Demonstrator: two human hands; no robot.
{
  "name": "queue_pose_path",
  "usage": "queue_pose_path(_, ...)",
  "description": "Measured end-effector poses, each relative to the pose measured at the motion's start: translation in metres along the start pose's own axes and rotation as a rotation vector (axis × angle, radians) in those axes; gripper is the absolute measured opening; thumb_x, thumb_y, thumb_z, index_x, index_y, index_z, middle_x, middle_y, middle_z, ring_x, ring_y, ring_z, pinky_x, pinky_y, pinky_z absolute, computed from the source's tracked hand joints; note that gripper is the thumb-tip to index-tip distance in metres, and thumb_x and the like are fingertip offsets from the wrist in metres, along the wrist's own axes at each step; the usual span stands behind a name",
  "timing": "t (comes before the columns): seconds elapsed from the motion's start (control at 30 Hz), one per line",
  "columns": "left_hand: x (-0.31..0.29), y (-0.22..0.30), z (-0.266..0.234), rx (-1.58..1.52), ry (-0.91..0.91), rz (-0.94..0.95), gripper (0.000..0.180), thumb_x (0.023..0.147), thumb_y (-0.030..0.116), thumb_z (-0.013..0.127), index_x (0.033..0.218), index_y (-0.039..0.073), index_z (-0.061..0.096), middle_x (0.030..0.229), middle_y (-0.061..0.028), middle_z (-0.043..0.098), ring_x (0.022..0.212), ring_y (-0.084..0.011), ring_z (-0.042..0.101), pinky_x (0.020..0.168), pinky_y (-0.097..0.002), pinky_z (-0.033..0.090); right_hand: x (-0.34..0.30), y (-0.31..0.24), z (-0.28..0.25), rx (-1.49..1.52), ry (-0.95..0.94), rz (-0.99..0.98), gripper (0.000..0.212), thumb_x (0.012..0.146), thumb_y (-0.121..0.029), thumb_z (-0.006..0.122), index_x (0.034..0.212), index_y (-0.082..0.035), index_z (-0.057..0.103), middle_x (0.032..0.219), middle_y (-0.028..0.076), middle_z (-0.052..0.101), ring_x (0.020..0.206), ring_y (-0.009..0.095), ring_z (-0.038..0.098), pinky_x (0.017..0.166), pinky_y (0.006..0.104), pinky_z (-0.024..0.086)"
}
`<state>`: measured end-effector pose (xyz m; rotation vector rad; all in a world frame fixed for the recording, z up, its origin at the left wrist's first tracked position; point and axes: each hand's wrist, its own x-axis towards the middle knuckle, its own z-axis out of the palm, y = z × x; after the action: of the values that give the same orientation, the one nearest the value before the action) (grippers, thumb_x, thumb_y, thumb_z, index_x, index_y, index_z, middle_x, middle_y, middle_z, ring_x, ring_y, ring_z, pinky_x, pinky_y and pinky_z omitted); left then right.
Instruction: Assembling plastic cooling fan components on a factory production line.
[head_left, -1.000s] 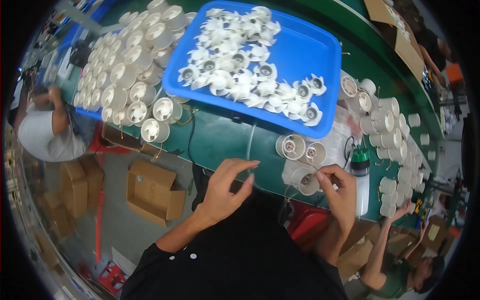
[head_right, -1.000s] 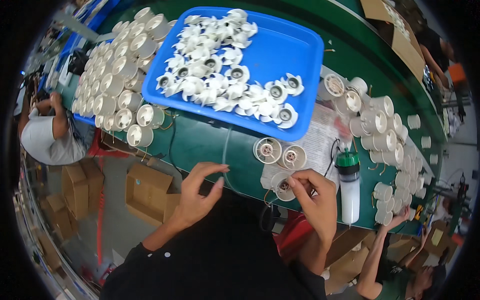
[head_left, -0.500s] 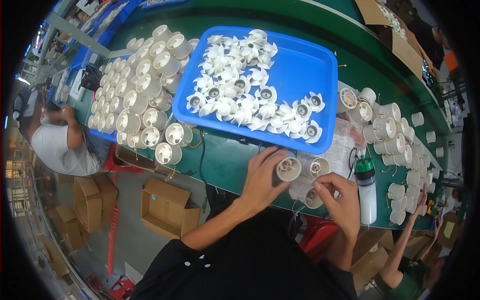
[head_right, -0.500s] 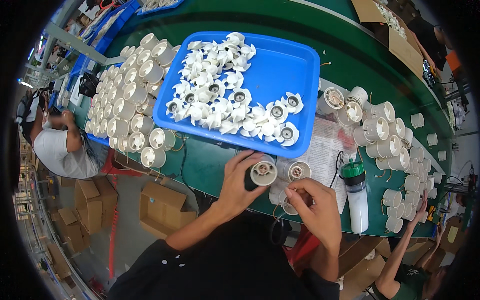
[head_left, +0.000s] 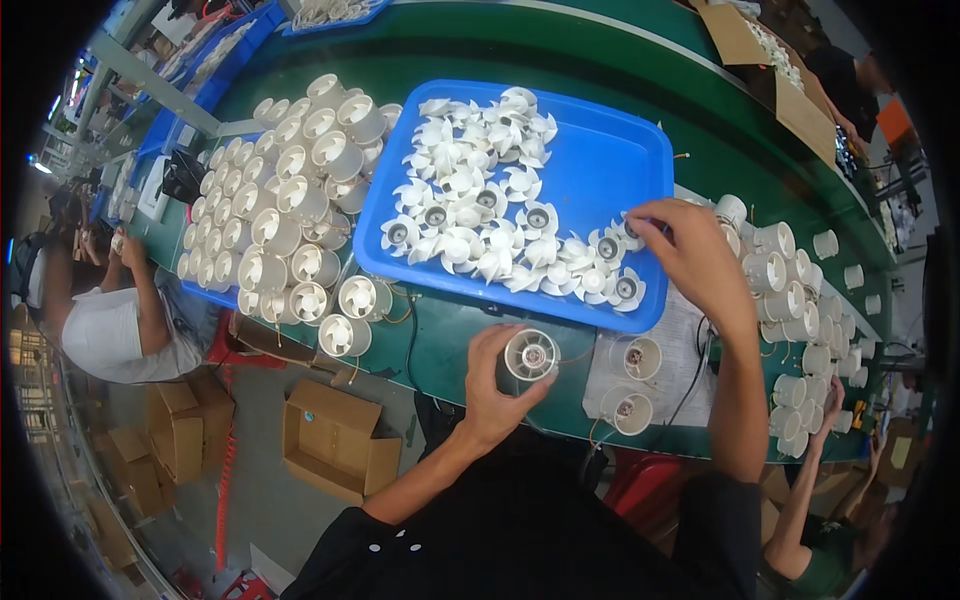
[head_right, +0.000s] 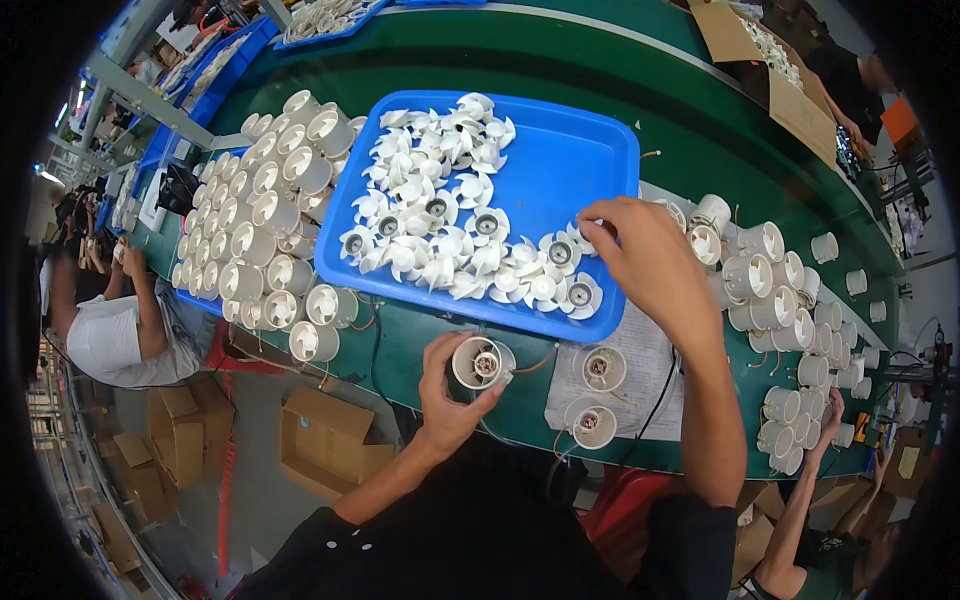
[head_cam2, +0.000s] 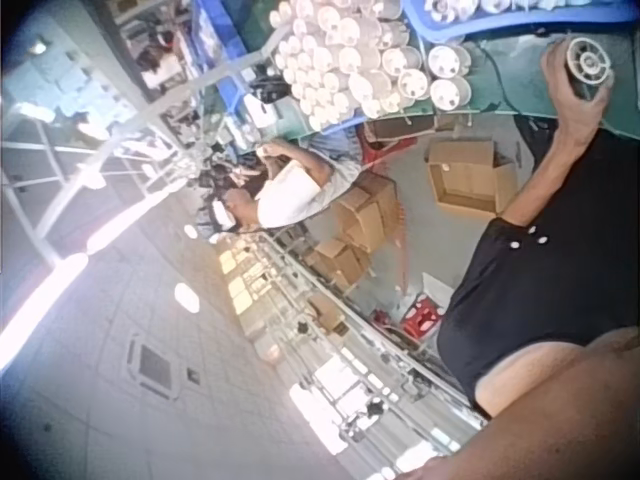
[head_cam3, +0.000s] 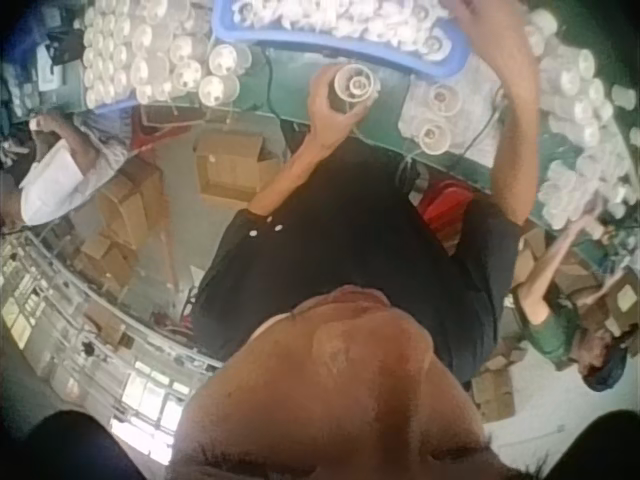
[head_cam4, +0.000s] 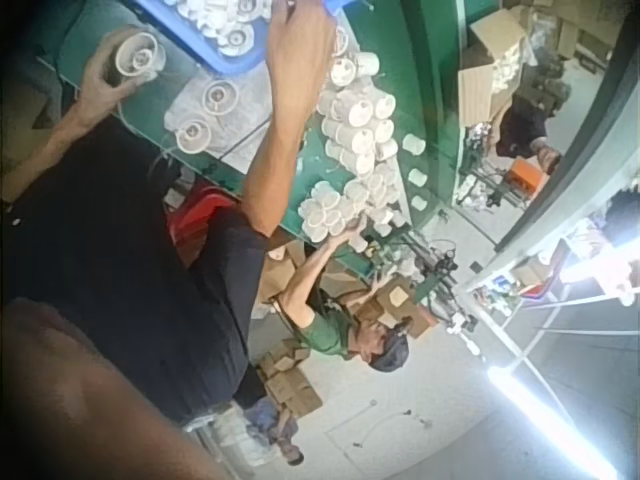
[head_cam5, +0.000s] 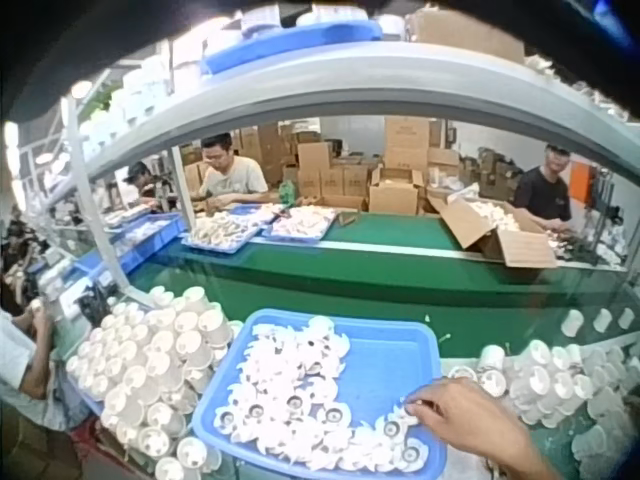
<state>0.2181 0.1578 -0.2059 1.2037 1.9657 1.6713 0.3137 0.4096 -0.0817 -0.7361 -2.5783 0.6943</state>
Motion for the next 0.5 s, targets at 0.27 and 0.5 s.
queue_pose_path(0.27,0.001,0.003,0.0,0.03,-0.041,-0.003,0.065,0.071,0.01,0.084,0.128,0.004,0.054,0.126,-0.0125,0.059,0.121,-0.0317,0.05,0.102,-0.0412,0.043,0.04,-0.014,0.038,-0.611,-0.082,0.135,0.025,0.09,-0.025,0.065,0.085,-0.001,0.067,0.082,0.02,0.07,0.073,0.035,0.071,0.063,0.0448,0.056)
queue_pose_path(0.5,0.001,-0.001,0.0,0.002,-0.028,-0.02,0.064,0.072,0.011,0.085,0.128,0.004,0.055,0.125,-0.013,0.059,0.119,-0.0317,0.051,0.101,-0.0411,0.043,0.046,-0.002,0.036,-0.694,-0.139,-0.013,0.008,0.084,-0.009,0.064,0.081,-0.001,0.066,0.079,0.018,0.069,0.072,0.034,0.071,0.063,0.0447,0.055)
